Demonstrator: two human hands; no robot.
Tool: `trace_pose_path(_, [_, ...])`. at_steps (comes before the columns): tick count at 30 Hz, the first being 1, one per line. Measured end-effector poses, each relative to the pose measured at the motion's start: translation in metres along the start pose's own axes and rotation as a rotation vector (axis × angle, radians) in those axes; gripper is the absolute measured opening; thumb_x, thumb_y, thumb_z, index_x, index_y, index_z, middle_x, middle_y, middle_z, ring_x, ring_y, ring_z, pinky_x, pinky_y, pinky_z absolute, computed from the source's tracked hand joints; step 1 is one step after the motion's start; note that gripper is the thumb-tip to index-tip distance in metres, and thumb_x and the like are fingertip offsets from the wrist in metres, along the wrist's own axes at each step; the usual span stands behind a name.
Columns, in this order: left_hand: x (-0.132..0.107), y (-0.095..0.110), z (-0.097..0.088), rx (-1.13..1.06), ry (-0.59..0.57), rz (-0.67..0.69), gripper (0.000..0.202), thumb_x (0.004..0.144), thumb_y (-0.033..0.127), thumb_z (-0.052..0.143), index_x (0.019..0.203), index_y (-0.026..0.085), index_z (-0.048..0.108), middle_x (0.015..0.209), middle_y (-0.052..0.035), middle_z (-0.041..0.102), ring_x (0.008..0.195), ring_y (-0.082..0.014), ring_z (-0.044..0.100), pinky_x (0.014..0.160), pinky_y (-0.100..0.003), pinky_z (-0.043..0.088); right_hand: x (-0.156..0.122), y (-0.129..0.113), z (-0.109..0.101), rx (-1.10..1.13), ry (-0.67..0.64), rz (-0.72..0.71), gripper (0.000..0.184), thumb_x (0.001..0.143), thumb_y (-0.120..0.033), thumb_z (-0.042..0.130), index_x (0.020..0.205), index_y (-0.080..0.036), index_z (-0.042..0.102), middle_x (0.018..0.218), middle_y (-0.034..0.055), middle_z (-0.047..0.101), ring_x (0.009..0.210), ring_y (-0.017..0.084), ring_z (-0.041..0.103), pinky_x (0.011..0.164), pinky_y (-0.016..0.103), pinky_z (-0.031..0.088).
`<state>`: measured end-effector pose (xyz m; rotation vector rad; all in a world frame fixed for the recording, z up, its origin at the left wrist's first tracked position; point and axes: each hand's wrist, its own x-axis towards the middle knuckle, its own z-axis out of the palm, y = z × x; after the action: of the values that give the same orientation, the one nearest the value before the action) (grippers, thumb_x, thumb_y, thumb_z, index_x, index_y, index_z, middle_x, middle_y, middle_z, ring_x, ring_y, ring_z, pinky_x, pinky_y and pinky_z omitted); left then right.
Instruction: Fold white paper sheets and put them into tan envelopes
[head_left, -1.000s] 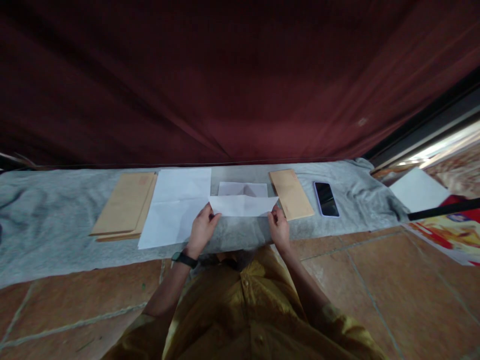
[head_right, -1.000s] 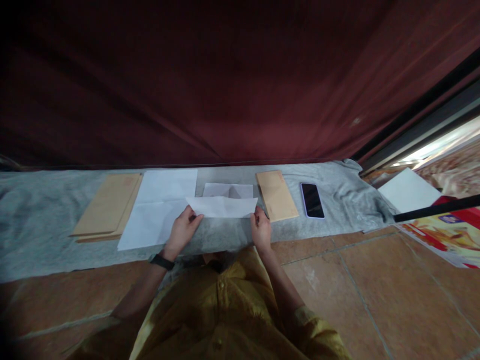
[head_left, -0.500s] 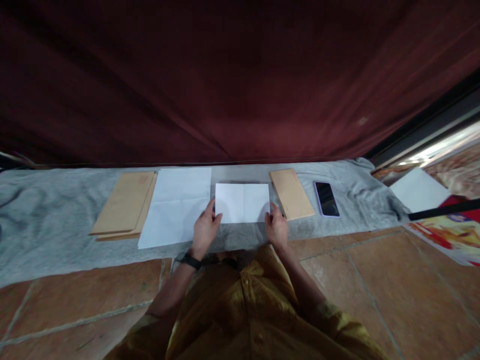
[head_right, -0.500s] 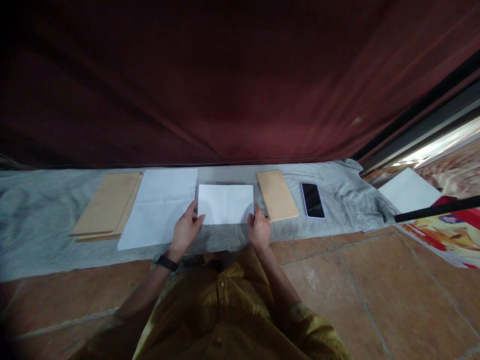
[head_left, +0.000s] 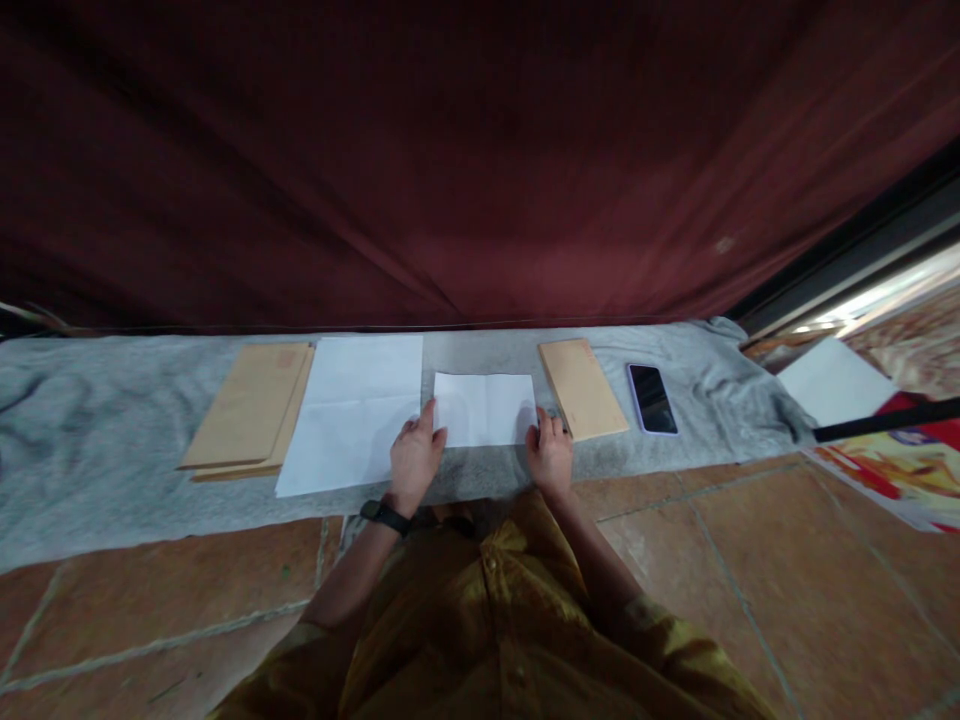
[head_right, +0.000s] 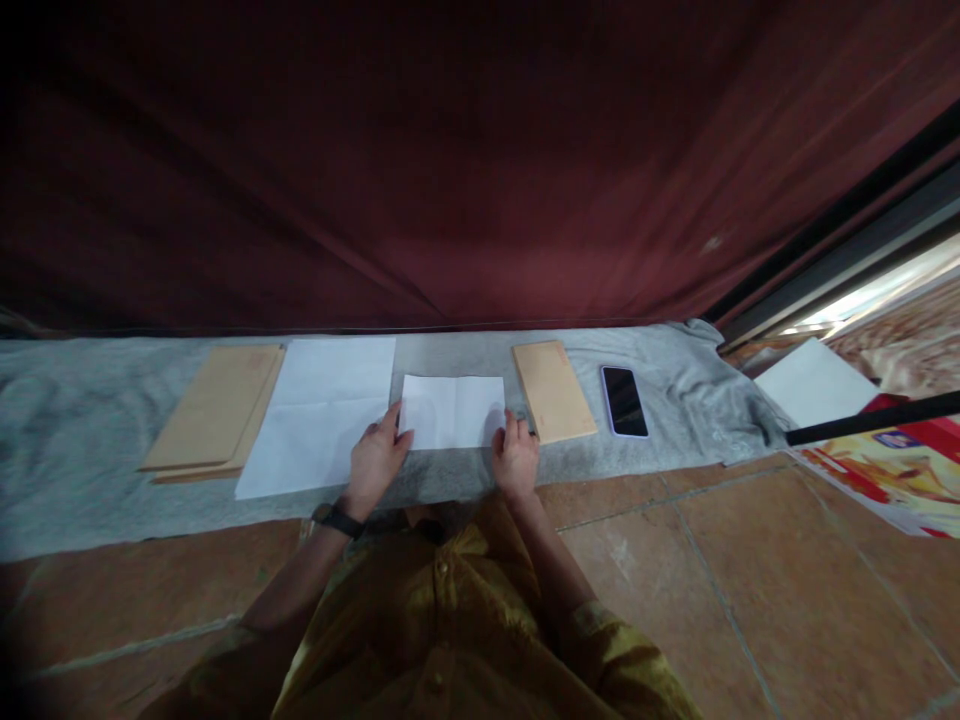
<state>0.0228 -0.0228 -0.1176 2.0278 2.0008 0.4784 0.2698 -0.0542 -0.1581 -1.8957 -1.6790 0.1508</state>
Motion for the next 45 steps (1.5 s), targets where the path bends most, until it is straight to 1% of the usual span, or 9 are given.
trace_pose_path(4, [-0.001, 0.003, -0.001, 0.017, 0.086, 0.072, 0.054, 0.092, 0.025, 0.054, 0.145, 0.017, 0.049, 0.110, -0.0157, 0.066, 0.105, -0.0324, 0.063, 0.093, -0.044, 0.051, 0.000, 0.001, 0.000, -0.053, 0.007, -0.038, 0.042, 0.099, -0.023, 0.041, 0.139, -0.018, 0.052, 0.116, 0.0157, 0.060, 0.099, 0.029, 0.059, 0.087, 0.041, 0.047])
trace_pose_path(7, [-0.002, 0.007, 0.002, 0.021, 0.128, 0.186, 0.050, 0.091, 0.019, 0.052, 0.140, 0.016, 0.053, 0.127, -0.0188, 0.061, 0.118, -0.0351, 0.059, 0.101, -0.051, 0.047, 0.001, 0.001, 0.001, -0.075, 0.022, -0.087, 0.040, 0.099, -0.021, 0.042, 0.137, -0.018, 0.053, 0.124, 0.0159, 0.060, 0.107, 0.028, 0.058, 0.088, 0.040, 0.046])
trace_pose_path(11, [-0.006, 0.020, 0.014, -0.030, 0.115, 0.369, 0.044, 0.096, 0.020, 0.045, 0.139, 0.016, 0.053, 0.149, -0.0158, 0.050, 0.140, -0.0321, 0.045, 0.113, -0.050, 0.042, 0.000, 0.001, 0.000, -0.116, 0.018, -0.111, 0.035, 0.099, -0.020, 0.044, 0.132, -0.018, 0.056, 0.127, 0.0150, 0.059, 0.111, 0.026, 0.057, 0.089, 0.037, 0.044])
trace_pose_path(14, [-0.009, 0.035, 0.024, 0.019, 0.061, 0.440, 0.043, 0.100, 0.024, 0.040, 0.141, 0.015, 0.052, 0.156, -0.0129, 0.045, 0.149, -0.0285, 0.034, 0.120, -0.048, 0.037, 0.000, 0.000, 0.000, -0.158, 0.006, -0.106, 0.033, 0.099, -0.019, 0.046, 0.129, -0.017, 0.058, 0.128, 0.0142, 0.060, 0.110, 0.024, 0.058, 0.090, 0.036, 0.044])
trace_pose_path(20, [-0.005, 0.054, 0.036, 0.148, -0.019, 0.533, 0.049, 0.102, 0.031, 0.038, 0.148, 0.016, 0.046, 0.163, -0.0097, 0.036, 0.154, -0.0272, 0.024, 0.124, -0.050, 0.028, 0.001, -0.002, -0.002, -0.187, -0.003, -0.103, 0.032, 0.100, -0.020, 0.045, 0.130, -0.018, 0.057, 0.128, 0.0132, 0.060, 0.109, 0.023, 0.058, 0.089, 0.034, 0.044])
trace_pose_path(26, [-0.002, 0.049, 0.042, 0.179, -0.065, 0.541, 0.048, 0.103, 0.036, 0.037, 0.149, 0.022, 0.046, 0.163, -0.0054, 0.037, 0.153, -0.0274, 0.026, 0.125, -0.051, 0.024, 0.000, -0.003, -0.003, -0.152, 0.000, -0.101, 0.033, 0.099, -0.020, 0.043, 0.128, -0.017, 0.059, 0.127, 0.0137, 0.060, 0.109, 0.024, 0.059, 0.090, 0.035, 0.044])
trace_pose_path(34, [-0.005, 0.047, 0.047, 0.160, -0.056, 0.541, 0.050, 0.104, 0.040, 0.037, 0.151, 0.023, 0.045, 0.163, -0.0060, 0.037, 0.153, -0.0276, 0.026, 0.126, -0.052, 0.021, 0.005, -0.019, -0.013, -0.055, 0.049, -0.087, 0.035, 0.100, -0.022, 0.045, 0.130, -0.019, 0.061, 0.128, 0.0149, 0.061, 0.120, 0.027, 0.055, 0.098, 0.042, 0.044])
trace_pose_path(40, [-0.003, 0.043, 0.047, 0.174, -0.084, 0.586, 0.052, 0.099, 0.032, 0.044, 0.149, 0.017, 0.046, 0.160, -0.0129, 0.040, 0.153, -0.0304, 0.024, 0.125, -0.054, 0.019, 0.022, -0.048, 0.009, 0.196, -0.115, -0.225, 0.042, 0.105, -0.030, 0.036, 0.138, -0.018, 0.057, 0.145, 0.0122, 0.055, 0.133, 0.022, 0.051, 0.111, 0.040, 0.042])
trace_pose_path(45, [-0.003, 0.039, 0.050, 0.199, -0.102, 0.615, 0.062, 0.093, 0.023, 0.047, 0.153, 0.010, 0.039, 0.159, -0.0189, 0.040, 0.153, -0.0301, 0.025, 0.126, -0.052, 0.019, 0.025, -0.059, 0.029, 0.176, -0.215, -0.301, 0.048, 0.108, -0.034, 0.030, 0.141, -0.012, 0.056, 0.148, 0.0137, 0.055, 0.141, 0.022, 0.044, 0.121, 0.044, 0.032])
